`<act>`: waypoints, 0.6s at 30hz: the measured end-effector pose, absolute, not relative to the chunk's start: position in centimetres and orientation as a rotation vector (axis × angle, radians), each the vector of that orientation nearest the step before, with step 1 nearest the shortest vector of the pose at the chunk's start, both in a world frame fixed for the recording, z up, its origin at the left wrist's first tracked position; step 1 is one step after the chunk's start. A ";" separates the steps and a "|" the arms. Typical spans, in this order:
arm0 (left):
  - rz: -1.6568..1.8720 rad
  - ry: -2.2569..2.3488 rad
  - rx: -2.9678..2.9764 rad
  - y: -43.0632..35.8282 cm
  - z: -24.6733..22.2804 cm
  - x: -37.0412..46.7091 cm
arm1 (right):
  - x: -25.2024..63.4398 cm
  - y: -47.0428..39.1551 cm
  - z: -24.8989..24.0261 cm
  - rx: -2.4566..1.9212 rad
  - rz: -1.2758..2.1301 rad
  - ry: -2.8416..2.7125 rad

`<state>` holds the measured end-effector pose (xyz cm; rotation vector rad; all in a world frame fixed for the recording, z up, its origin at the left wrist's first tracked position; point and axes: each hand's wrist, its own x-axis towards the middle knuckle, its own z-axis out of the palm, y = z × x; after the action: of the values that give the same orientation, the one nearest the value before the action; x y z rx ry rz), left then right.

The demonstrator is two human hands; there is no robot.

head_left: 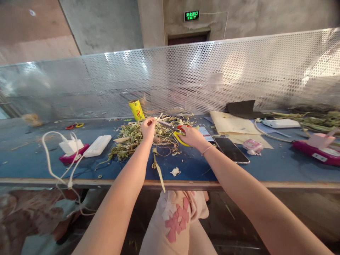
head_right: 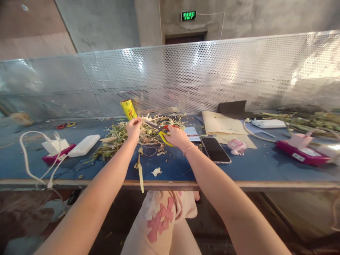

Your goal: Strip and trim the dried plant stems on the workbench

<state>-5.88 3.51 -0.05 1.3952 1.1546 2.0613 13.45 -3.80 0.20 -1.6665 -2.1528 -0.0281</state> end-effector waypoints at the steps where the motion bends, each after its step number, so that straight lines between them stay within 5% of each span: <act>1: 2.053 1.174 1.423 3.5 0.0 -5.9 | 13.5 -3.8 0.2 -1.663 -0.028 -2.154; 18: 2.017 1.240 1.485 3.6 -0.1 -6.1 | 13.7 -3.6 0.4 -1.677 -0.052 -2.226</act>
<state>-6.08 3.57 -0.09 1.4846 1.2401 2.0169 13.68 -3.64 0.39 -1.6770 -2.2261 -0.0516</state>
